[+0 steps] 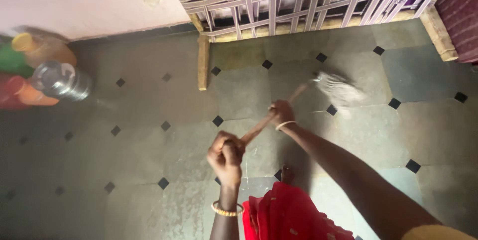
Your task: The person mops the tiled floor of a room, moves out to a porch to rinse and wring the mop head in a bucket of water, and then returns to mop the floor under furniture and around the perimeter.
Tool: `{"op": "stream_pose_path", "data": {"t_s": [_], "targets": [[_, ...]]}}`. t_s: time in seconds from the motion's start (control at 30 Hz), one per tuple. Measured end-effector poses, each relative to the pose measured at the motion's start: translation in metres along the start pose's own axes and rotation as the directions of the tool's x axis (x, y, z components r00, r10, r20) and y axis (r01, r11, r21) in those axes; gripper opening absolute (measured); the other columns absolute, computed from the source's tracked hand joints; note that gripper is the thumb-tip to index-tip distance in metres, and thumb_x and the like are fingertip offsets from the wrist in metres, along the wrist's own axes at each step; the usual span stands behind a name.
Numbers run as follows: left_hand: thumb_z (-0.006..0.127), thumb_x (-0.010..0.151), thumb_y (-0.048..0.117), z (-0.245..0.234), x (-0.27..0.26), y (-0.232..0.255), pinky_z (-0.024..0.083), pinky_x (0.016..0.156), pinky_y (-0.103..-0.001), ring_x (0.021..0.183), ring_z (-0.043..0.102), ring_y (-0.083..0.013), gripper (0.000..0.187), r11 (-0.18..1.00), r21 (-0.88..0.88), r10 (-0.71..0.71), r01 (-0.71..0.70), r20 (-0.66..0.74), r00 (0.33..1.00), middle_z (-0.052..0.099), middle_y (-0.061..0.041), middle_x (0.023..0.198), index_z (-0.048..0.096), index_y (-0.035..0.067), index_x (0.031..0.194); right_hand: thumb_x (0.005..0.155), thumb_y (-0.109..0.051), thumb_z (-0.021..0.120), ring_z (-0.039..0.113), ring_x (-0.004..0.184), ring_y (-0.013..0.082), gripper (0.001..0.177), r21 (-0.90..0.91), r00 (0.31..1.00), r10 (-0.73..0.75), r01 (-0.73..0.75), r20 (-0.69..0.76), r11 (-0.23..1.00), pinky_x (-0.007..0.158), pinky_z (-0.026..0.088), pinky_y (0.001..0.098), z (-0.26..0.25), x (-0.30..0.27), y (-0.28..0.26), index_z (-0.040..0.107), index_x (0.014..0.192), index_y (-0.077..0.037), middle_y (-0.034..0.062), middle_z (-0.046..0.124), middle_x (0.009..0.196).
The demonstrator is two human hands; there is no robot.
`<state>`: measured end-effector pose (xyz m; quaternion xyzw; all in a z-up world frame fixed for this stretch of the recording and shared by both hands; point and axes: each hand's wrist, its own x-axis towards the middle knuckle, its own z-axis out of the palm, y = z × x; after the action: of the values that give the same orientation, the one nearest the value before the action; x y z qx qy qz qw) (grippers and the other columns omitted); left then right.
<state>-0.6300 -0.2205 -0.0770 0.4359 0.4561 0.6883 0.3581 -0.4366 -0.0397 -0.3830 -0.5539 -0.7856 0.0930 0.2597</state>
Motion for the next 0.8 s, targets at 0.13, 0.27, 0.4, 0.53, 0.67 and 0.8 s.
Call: {"op": "stream_pose_path", "data": {"t_s": [0.13, 0.27, 0.4, 0.53, 0.67, 0.8], "targets": [[0.04, 0.1, -0.001, -0.028, -0.042, 0.063, 0.038, 0.045, -0.023, 0.053, 0.05, -0.007, 0.025, 0.975, 0.143, 0.181, -0.168, -0.083, 0.98, 0.062, -0.005, 0.073, 0.06, -0.001, 0.086, 0.079, -0.015, 0.072, 0.068, 0.087, 0.0385, 0.008, 0.285, 0.995, -0.099, 0.103, -0.029, 0.953, 0.076, 0.055, 0.0482, 0.017, -0.01, -0.102, 0.069, 0.083, -0.009, 0.0155, 0.069, 0.087], [0.041, 0.098, 0.001, -0.057, -0.069, 0.11, 0.032, 0.04, -0.022, 0.042, 0.045, -0.0028, 0.03, 0.863, 0.338, 0.412, -0.377, -0.037, 0.91, 0.064, -0.002, 0.062, 0.066, 0.001, 0.081, 0.083, -0.017, 0.073, 0.07, 0.086, 0.0363, 0.009, 0.472, 0.976, -0.194, 0.125, 0.101, 0.873, 0.078, 0.057, 0.0449, 0.009, -0.03, -0.208, 0.067, 0.086, -0.01, 0.0131, 0.069, 0.087], [0.038, 0.1, 0.001, -0.074, -0.077, 0.145, 0.031, 0.04, -0.022, 0.045, 0.048, -0.0036, 0.03, 0.732, 0.373, 0.594, -0.571, 0.061, 0.802, 0.062, -0.004, 0.063, 0.064, -0.002, 0.086, 0.086, -0.03, 0.075, 0.072, 0.085, 0.0353, 0.022, 0.435, 0.889, -0.253, 0.068, 0.383, 0.898, 0.076, 0.056, 0.0459, -0.019, -0.04, -0.275, 0.065, 0.084, -0.01, 0.012, 0.071, 0.088], [0.041, 0.106, 0.005, -0.085, -0.065, 0.161, 0.034, 0.04, -0.023, 0.043, 0.051, -0.0026, 0.028, 0.617, 0.365, 0.749, -0.697, -0.001, 0.663, 0.063, -0.007, 0.06, 0.061, -0.008, 0.093, 0.082, -0.027, 0.07, 0.073, 0.085, 0.0324, 0.012, 0.408, 0.835, -0.328, 0.138, 0.442, 0.902, 0.076, 0.056, 0.0461, -0.039, -0.046, -0.304, 0.069, 0.083, -0.015, 0.0074, 0.074, 0.085], [0.049, 0.11, 0.009, -0.082, -0.077, 0.164, 0.03, 0.037, -0.025, 0.04, 0.045, -0.0097, 0.024, 0.694, 0.429, 0.675, -0.578, -0.109, 0.73, 0.053, -0.01, 0.062, 0.056, -0.007, 0.094, 0.079, -0.021, 0.069, 0.073, 0.085, 0.033, 0.009, 0.322, 0.828, -0.301, 0.157, 0.472, 0.934, 0.075, 0.057, 0.0475, -0.06, -0.047, -0.296, 0.072, 0.086, -0.017, 0.0076, 0.074, 0.086], [0.043, 0.113, 0.013, -0.076, -0.068, 0.138, 0.037, 0.042, -0.027, 0.04, 0.049, -0.0087, 0.03, 0.656, 0.373, 0.734, -0.656, -0.113, 0.669, 0.053, -0.004, 0.056, 0.054, -0.002, 0.089, 0.081, -0.022, 0.069, 0.073, 0.086, 0.0316, 0.008, 0.203, 0.816, -0.248, 0.164, 0.522, 0.965, 0.077, 0.057, 0.0482, -0.08, -0.051, -0.249, 0.073, 0.085, -0.017, 0.0075, 0.075, 0.085]]}}
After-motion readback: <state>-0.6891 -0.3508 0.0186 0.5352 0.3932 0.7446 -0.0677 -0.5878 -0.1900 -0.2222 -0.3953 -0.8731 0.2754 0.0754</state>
